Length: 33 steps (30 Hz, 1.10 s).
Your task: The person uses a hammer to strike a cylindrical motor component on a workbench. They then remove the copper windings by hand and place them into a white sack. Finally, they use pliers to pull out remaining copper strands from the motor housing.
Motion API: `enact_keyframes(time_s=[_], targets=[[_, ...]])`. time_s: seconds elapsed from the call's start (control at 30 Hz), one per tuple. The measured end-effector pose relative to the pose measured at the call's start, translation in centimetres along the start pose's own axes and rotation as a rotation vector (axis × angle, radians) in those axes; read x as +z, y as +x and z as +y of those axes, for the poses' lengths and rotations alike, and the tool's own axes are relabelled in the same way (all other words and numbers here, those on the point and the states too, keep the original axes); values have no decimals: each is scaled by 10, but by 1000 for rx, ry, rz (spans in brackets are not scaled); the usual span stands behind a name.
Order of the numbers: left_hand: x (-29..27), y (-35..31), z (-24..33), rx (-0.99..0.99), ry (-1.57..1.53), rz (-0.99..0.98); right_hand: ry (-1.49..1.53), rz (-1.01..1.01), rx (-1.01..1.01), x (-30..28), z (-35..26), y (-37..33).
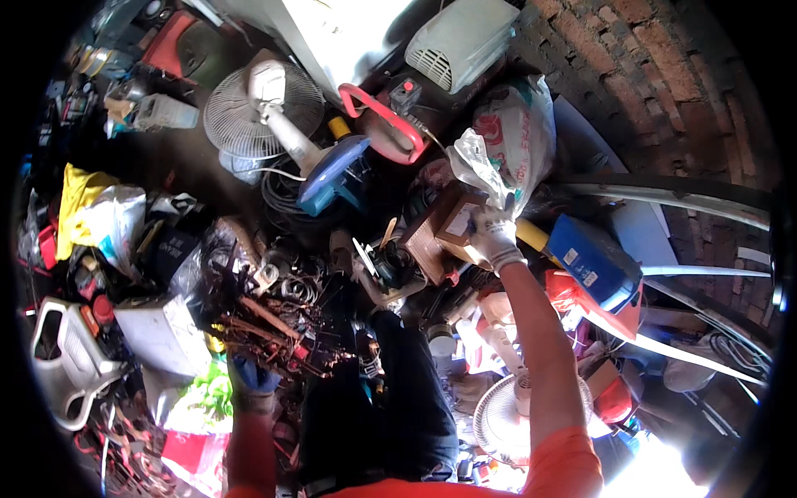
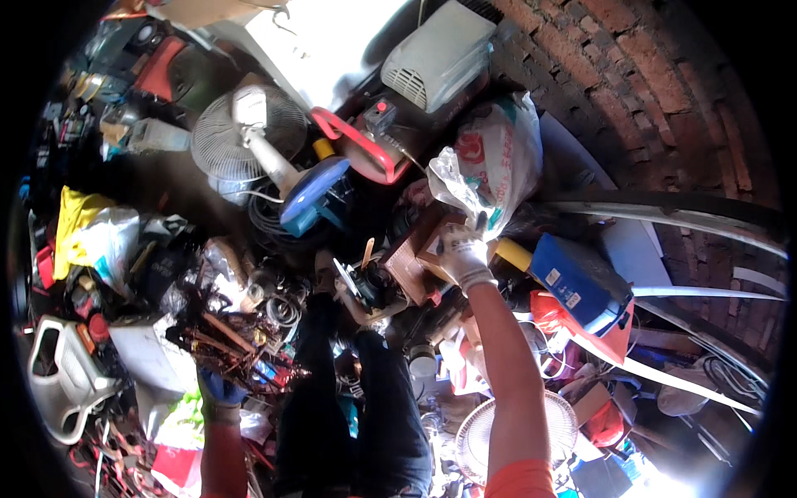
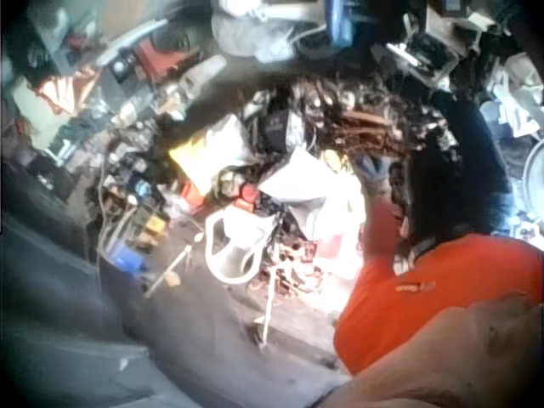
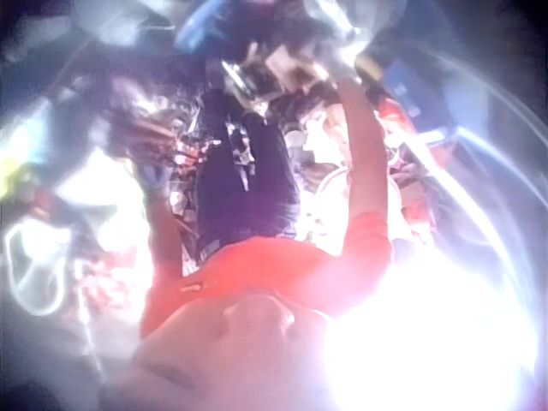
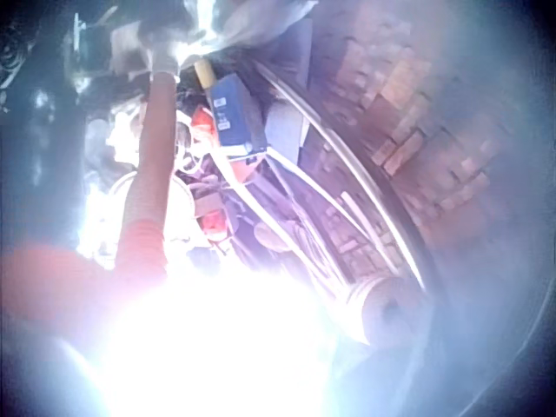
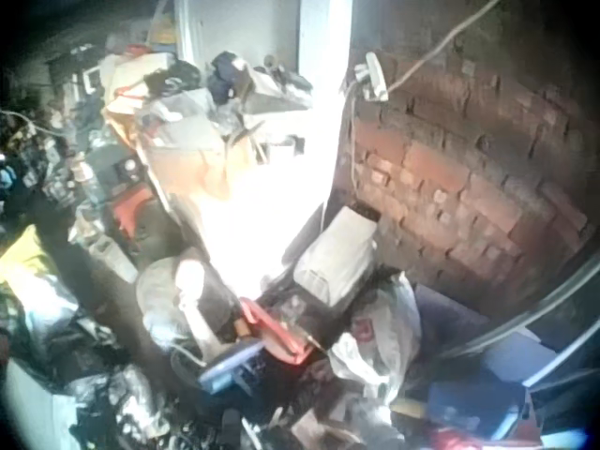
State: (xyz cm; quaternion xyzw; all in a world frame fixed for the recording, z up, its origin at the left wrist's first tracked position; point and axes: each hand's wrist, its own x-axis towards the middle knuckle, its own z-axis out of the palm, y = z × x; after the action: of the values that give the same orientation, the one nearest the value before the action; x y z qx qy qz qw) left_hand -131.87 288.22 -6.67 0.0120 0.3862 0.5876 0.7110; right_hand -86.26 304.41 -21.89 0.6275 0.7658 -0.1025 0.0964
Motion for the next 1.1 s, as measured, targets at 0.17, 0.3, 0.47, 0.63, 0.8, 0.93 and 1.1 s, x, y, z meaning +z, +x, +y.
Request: enact_keyframes(time_s=[0.17, 0.3, 0.47, 0.63, 0.8, 0.93, 1.1], targets=[[-2, 45, -2, -70, 68, -94, -297, -353, -22, 35, 12, 81], [-17, 75, 13, -157, 77, -104, -189, -43, 165, 117, 74, 101], [-56, 80, 38, -107, 77, 37, 80, 158, 371, -32, 110, 131], [-12, 114, 42, -166, 104, -120, -272, 519, 539, -84, 294, 35], [13, 122, 34, -215, 130, -152, -473, 300, 450, -68, 250, 0], [10, 129, 37, -200, 131, -249, -524, 103, 293, -77, 219, 6], [15, 132, 32, -238, 121, -283, -608, -43, 130, -80, 193, -1]])
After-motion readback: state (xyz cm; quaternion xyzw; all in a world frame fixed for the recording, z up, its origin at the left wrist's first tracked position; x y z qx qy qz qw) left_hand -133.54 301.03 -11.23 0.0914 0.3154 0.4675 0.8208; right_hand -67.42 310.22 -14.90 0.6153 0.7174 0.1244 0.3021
